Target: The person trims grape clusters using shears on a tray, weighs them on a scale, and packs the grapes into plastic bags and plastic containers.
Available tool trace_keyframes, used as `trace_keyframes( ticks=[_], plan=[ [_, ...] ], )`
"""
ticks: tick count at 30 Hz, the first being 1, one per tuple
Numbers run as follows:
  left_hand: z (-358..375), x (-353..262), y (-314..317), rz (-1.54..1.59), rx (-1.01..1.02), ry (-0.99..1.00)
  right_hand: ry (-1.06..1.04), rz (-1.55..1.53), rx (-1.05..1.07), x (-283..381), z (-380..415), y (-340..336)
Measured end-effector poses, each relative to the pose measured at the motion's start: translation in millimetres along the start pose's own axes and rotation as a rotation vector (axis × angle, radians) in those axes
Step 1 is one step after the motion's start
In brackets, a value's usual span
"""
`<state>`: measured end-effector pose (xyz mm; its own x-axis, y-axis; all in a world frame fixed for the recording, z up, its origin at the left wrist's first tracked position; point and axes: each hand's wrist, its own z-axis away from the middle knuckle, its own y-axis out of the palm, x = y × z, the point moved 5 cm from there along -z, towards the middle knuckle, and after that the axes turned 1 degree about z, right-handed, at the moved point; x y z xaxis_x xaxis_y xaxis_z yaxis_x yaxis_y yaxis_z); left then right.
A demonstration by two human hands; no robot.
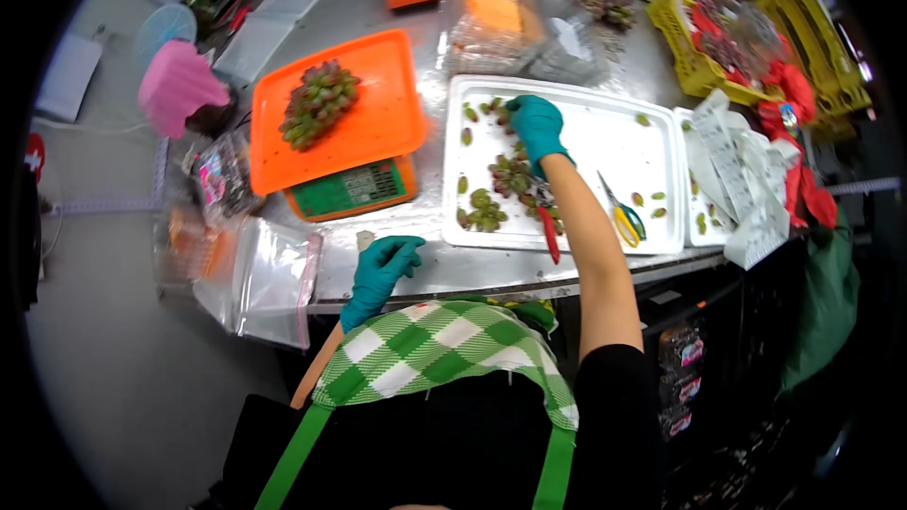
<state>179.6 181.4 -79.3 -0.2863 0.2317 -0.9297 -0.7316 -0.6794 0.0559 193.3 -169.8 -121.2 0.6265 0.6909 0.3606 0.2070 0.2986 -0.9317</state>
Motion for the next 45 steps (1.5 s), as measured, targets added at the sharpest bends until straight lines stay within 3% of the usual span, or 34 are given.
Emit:
trace_keyframes(
  ticks=[13,18,23,28,29,32,36,39,42,45],
  plan=[
    [-4.6,3.0,6.2,0.044,0.027,-0.023,0.126,-0.087,-0.127,-0.9,11.0,-11.9],
    [-4.0,4.0,2.1,0.041,0.017,-0.048,0.135,-0.404,-0.067,17.1,12.3,-38.4],
    [-8.7,6.0,4.3,0.039,0.046,-0.055,-0.130,-0.950,0.066,112.2,33.6,-81.1],
    [-10.2,-5.2,6.9,0.078,0.025,-0.008,-0.417,-0.963,0.210,190.4,42.6,-47.1],
    [-10.3,-4.8,5.2,0.076,0.018,0.001,-0.401,-0.841,0.252,205.7,51.1,-51.6],
    [-8.2,-4.5,-1.3,0.064,-0.008,0.002,-0.551,-0.484,-0.052,222.2,43.3,-21.7],
    [-7.9,7.9,-11.2,0.076,-0.039,-0.006,-0.588,-0.430,-0.267,226.6,56.4,-38.5],
    [-5.9,9.7,-11.4,0.083,-0.041,-0.006,-0.580,-0.578,-0.345,201.5,64.2,-61.5],
    [-6.1,2.9,-5.8,0.068,-0.035,-0.005,-0.422,-0.636,-0.329,145.7,69.1,-65.4],
    [-6.0,0.2,0.9,0.046,-0.027,-0.020,-0.335,-0.335,-0.218,89.0,89.5,-73.2]
  ],
)
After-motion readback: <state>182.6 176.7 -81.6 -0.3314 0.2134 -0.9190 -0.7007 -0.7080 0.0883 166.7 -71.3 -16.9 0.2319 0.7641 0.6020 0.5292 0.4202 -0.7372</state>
